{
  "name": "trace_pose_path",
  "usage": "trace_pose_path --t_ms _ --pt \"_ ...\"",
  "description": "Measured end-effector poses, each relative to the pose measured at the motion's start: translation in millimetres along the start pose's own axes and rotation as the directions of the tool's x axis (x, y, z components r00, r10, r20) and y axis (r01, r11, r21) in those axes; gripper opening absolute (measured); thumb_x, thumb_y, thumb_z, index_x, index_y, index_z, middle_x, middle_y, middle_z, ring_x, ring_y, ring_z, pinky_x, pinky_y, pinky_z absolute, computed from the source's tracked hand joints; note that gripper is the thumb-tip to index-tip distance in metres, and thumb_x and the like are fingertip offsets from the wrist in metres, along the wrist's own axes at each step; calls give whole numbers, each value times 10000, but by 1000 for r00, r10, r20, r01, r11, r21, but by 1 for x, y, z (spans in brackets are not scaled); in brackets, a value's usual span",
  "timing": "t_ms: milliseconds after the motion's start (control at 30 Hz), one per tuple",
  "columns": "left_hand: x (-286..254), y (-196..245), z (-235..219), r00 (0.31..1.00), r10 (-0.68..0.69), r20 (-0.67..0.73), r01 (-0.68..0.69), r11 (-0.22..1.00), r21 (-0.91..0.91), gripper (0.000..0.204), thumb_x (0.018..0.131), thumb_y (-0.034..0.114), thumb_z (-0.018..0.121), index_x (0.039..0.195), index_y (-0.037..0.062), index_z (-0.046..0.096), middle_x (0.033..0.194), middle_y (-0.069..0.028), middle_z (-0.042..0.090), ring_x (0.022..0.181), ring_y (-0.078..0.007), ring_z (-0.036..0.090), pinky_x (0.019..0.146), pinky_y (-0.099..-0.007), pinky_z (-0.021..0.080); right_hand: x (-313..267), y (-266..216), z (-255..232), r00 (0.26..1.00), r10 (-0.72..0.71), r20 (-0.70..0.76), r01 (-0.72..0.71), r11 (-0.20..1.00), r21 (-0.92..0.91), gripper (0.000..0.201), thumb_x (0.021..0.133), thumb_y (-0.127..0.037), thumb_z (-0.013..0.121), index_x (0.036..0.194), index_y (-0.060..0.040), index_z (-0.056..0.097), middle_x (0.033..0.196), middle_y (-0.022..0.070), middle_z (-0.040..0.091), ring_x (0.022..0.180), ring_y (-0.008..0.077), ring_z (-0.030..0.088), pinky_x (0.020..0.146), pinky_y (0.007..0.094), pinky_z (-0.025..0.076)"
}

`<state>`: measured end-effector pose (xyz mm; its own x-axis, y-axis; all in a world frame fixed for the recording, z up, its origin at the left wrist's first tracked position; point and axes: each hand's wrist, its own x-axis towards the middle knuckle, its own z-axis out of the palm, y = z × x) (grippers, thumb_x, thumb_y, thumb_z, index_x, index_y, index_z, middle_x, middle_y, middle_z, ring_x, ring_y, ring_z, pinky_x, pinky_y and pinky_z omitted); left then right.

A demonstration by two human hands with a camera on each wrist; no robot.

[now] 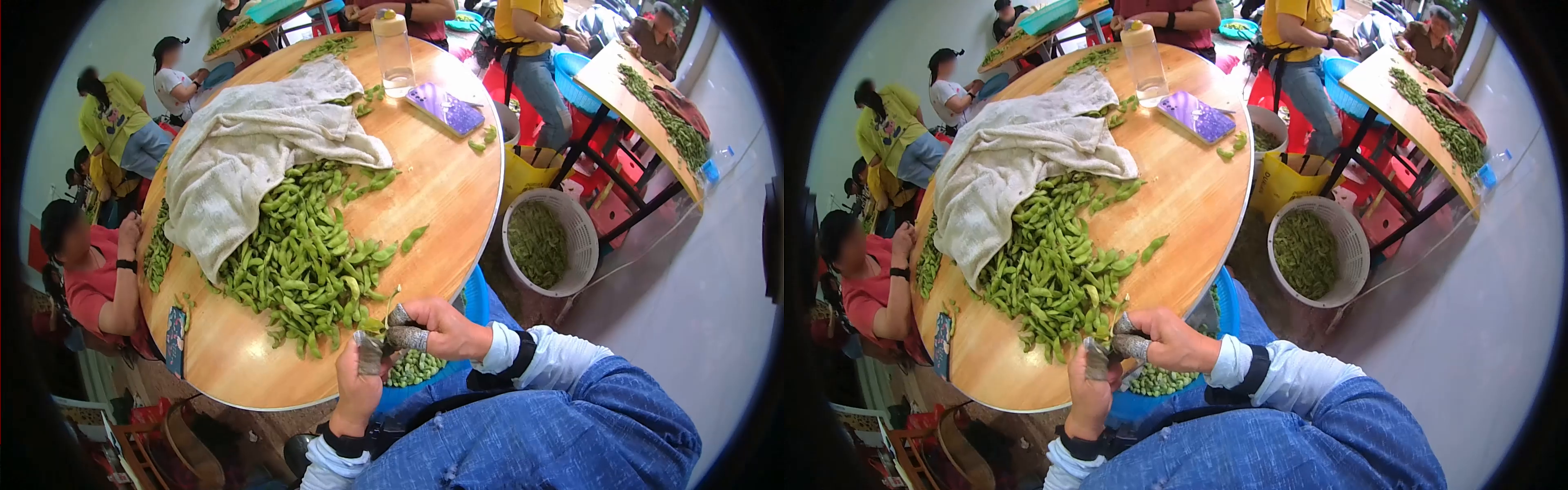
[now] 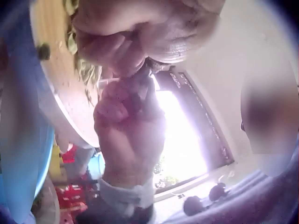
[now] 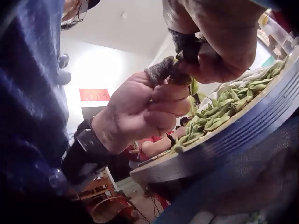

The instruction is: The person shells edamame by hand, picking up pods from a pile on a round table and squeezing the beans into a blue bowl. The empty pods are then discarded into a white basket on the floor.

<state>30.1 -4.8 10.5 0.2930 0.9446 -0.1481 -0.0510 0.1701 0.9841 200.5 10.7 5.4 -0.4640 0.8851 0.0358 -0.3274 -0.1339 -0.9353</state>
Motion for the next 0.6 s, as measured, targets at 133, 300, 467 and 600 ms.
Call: trace_pose_path --t_ms 133,300,467,600 --pt "4 10 4 985 164 54 -173 927 333 140 837 70 507 947 -18 509 753 -26 580 668 -113 536 620 -242 442 1 -9 3 999 22 -26 -21 1000 19 104 856 -65 496 865 33 531 779 19 566 756 72 494 691 241 429" --pt "1 12 -5 979 -183 94 201 949 -241 116 872 138 470 935 47 504 675 5 496 508 -32 402 406 -170 294 3 -15 2 988 -151 17 149 942 -300 67 796 -28 526 847 13 536 731 100 567 682 169 537 636 282 434" --pt "3 19 -3 989 -144 30 144 990 7 123 883 138 422 914 60 512 603 25 470 463 -36 370 414 -168 283 5 -10 2 968 -252 3 194 739 -646 102 697 -13 551 791 3 513 719 173 549 681 360 537 588 370 430" --pt "3 24 2 983 -171 -70 168 984 -54 157 846 85 389 930 69 521 622 24 479 450 -36 361 397 -168 274 5 -22 18 943 -331 39 250 624 -740 133 669 -7 577 788 -4 518 705 164 529 673 379 520 557 404 419"
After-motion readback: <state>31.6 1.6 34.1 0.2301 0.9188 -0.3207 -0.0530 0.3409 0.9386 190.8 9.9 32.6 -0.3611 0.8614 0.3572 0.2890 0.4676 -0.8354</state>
